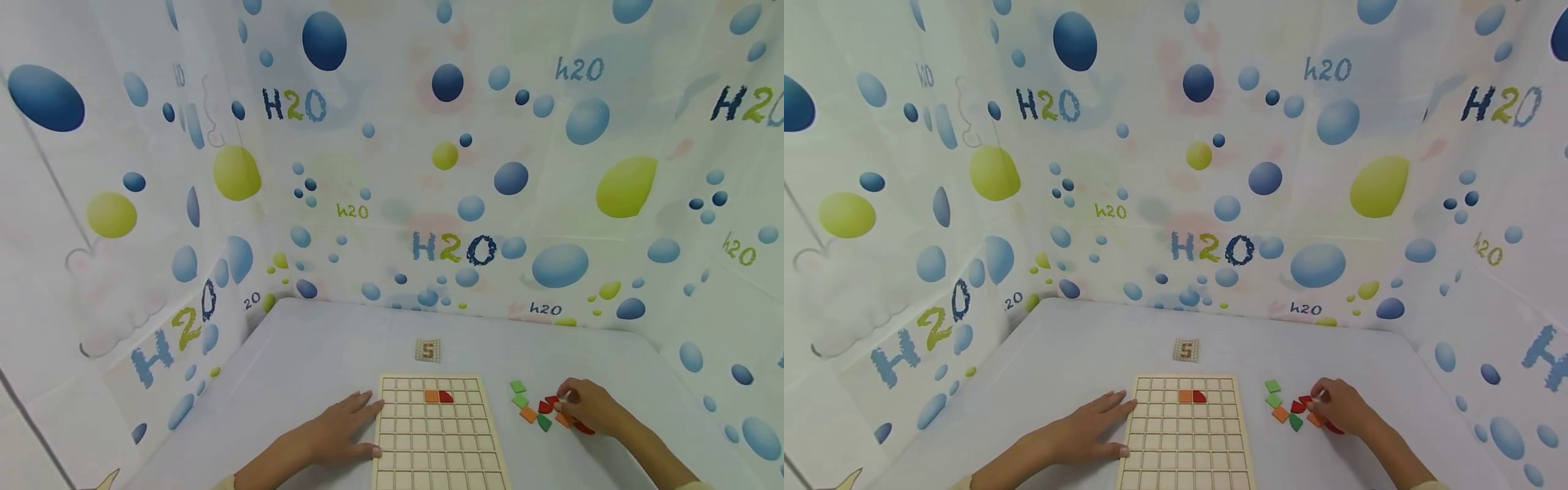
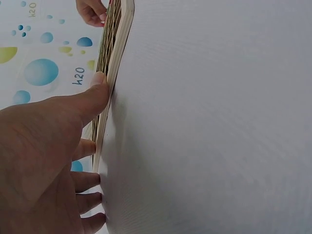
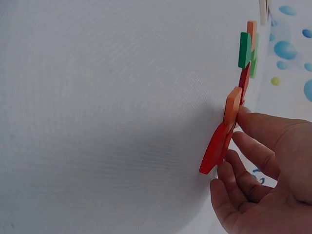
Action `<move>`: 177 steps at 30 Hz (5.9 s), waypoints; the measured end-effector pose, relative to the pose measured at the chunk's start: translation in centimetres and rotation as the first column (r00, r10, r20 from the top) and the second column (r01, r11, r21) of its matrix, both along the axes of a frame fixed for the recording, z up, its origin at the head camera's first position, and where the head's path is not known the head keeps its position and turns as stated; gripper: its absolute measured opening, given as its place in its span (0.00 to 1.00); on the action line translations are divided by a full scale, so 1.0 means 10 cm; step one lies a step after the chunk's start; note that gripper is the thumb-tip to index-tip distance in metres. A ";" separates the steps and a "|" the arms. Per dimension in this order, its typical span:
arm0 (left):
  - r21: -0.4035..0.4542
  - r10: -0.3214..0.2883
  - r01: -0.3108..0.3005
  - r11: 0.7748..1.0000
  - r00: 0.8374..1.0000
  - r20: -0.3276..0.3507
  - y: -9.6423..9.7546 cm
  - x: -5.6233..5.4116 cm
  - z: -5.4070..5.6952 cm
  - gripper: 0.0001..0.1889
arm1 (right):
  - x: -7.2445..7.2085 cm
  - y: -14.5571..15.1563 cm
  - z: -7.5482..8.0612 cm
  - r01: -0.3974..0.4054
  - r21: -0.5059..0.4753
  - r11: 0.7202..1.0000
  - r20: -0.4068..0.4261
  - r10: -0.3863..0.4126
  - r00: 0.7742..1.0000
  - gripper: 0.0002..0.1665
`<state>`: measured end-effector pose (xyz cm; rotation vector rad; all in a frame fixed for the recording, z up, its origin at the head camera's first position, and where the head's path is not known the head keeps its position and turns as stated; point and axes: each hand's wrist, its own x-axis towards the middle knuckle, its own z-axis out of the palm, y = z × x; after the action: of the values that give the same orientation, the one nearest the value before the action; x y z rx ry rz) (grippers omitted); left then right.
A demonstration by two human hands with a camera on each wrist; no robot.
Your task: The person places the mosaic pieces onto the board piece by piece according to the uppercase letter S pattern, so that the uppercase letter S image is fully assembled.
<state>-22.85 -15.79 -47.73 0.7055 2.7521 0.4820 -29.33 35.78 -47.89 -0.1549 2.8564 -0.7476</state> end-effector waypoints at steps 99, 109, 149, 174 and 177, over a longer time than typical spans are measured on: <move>0.007 0.005 -0.005 1.000 1.000 0.000 -0.02 -0.03 -0.07 0.46 | -0.20 -0.86 0.16 -0.216 -0.137 0.967 -0.191 0.188 0.963 0.08; 0.003 0.006 -0.006 1.000 1.000 0.001 -0.01 -0.01 -0.03 0.46 | -0.25 -1.58 0.19 -0.324 -0.117 0.939 -0.209 0.296 0.932 0.07; -0.007 0.022 -0.022 1.000 1.000 0.002 0.00 0.00 -0.03 0.45 | -0.17 -2.40 0.11 -0.575 -0.050 0.817 -0.219 0.553 0.804 0.05; -0.002 0.016 -0.016 1.000 1.000 0.000 0.00 0.00 -0.03 0.45 | -0.14 -2.38 0.06 -0.540 0.126 0.832 -0.308 0.551 0.776 0.09; -0.002 0.007 -0.007 1.000 1.000 -0.002 0.00 0.00 -0.03 0.45 | -0.14 -2.37 0.06 -0.546 0.154 0.824 -0.328 0.564 0.758 0.09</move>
<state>-22.90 -15.81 -48.02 0.6959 2.7577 0.4803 -30.70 12.05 -47.25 -1.1954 2.8809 -0.5568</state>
